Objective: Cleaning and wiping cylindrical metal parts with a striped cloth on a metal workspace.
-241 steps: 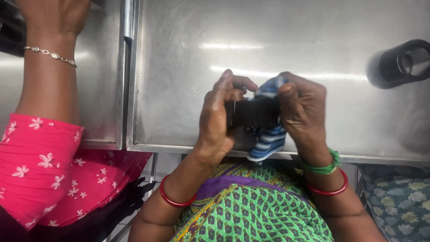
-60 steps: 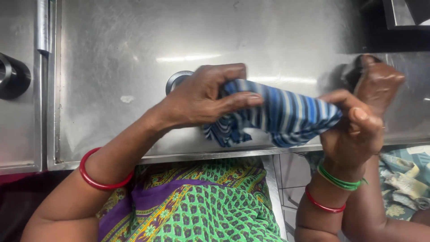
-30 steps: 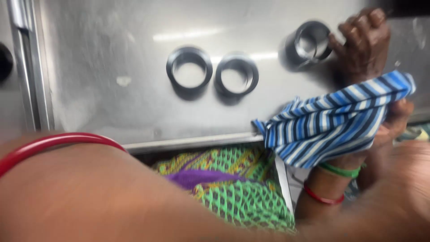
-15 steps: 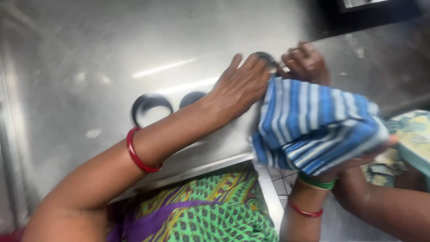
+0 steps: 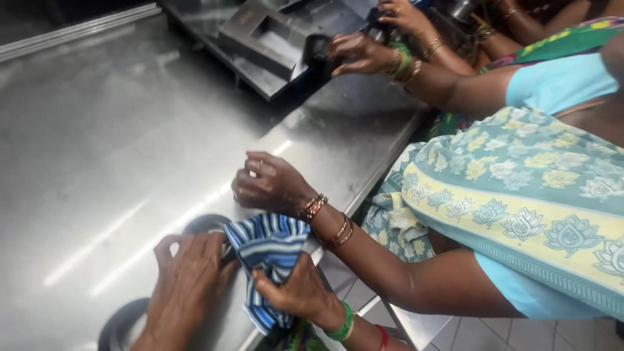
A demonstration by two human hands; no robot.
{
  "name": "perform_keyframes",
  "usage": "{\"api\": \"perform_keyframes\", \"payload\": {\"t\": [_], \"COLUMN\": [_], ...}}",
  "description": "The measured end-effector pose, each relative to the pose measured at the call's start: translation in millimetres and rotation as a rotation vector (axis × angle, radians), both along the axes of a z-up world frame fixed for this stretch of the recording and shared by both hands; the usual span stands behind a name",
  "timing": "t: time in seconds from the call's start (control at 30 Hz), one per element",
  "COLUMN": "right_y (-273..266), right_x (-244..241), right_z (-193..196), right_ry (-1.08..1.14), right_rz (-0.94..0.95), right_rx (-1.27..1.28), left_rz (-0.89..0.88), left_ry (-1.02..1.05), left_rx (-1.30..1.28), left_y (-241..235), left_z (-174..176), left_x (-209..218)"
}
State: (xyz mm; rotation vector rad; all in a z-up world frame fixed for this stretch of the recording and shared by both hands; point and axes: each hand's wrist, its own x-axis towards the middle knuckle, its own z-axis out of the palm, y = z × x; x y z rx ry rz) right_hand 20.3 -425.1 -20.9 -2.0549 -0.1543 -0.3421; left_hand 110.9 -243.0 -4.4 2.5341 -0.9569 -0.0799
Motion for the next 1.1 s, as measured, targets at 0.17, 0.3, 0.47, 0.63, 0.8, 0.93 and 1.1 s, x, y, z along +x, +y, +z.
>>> {"api": "perform_keyframes", "payload": {"t": [0.17, 0.3, 0.47, 0.63, 0.8, 0.93, 1.1], "right_y": [13, 24, 33, 36, 41, 48, 54], "right_x": [7, 11, 11, 15, 16, 17, 14], "right_z": [16, 14, -6, -13, -9, -8, -1], "right_ry": [-0.015, -0.037, -0.075, 0.041, 0.089, 0.136, 0.055], "right_rz": [-0.016, -0.057, -0.079, -0.137, -0.188, -0.210, -0.209], "right_rx": [-0.144, -0.256, -0.385, -0.380, -0.434, -0.442, -0.465], "left_rz": [0.077, -0.026, -0.055, -0.041, -0.030, 0.016, 0.012], "left_ry": [0.168, -0.078, -0.284, -0.298, -0.243, -0.295, -0.314], "left_rx": [0.137, 0.183, 0.218, 0.186, 0.061, 0.023, 0.020], "left_y": [2, 10, 27, 28, 30, 32, 32], "left_z": [0, -18, -16, -30, -31, -33, -33], "left_x": [2, -5, -15, -9, -7, -10, -12]}}
